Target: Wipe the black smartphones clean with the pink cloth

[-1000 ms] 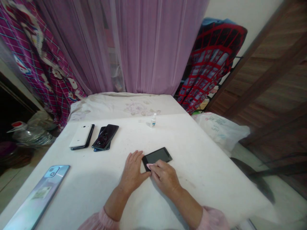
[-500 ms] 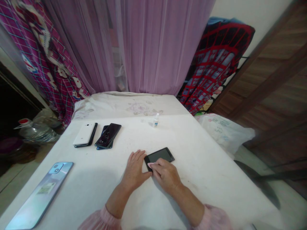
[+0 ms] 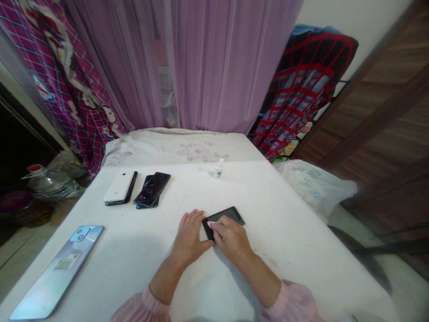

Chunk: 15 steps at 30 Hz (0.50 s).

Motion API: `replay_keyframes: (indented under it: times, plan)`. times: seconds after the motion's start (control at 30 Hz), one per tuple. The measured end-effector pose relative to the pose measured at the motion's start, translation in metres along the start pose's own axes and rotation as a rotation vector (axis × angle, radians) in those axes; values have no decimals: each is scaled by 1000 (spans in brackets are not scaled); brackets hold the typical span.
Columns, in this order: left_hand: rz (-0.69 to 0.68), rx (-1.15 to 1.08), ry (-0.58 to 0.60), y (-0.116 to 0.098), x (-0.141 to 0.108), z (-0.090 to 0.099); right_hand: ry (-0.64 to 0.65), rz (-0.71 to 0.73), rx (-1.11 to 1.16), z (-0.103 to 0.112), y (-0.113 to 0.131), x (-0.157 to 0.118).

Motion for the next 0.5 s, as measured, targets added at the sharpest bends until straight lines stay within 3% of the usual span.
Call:
replay_keyframes:
  times: [0.33, 0.5]
  plan:
    - [-13, -9, -4, 3, 0, -2, -12, -59, -66, -8, -2, 17]
    - [-47, -9, -30, 2, 0, -2, -11, -112, -54, -3, -22, 6]
Point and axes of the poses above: each hand's wrist, its own x-axis towards the middle knuckle, its own z-axis out of the back of the hand, y = z × x, the point moved 4 cm from there along x, towards the middle knuckle, and after that the axes turned 10 degrees about z, right-handed, at the moved point
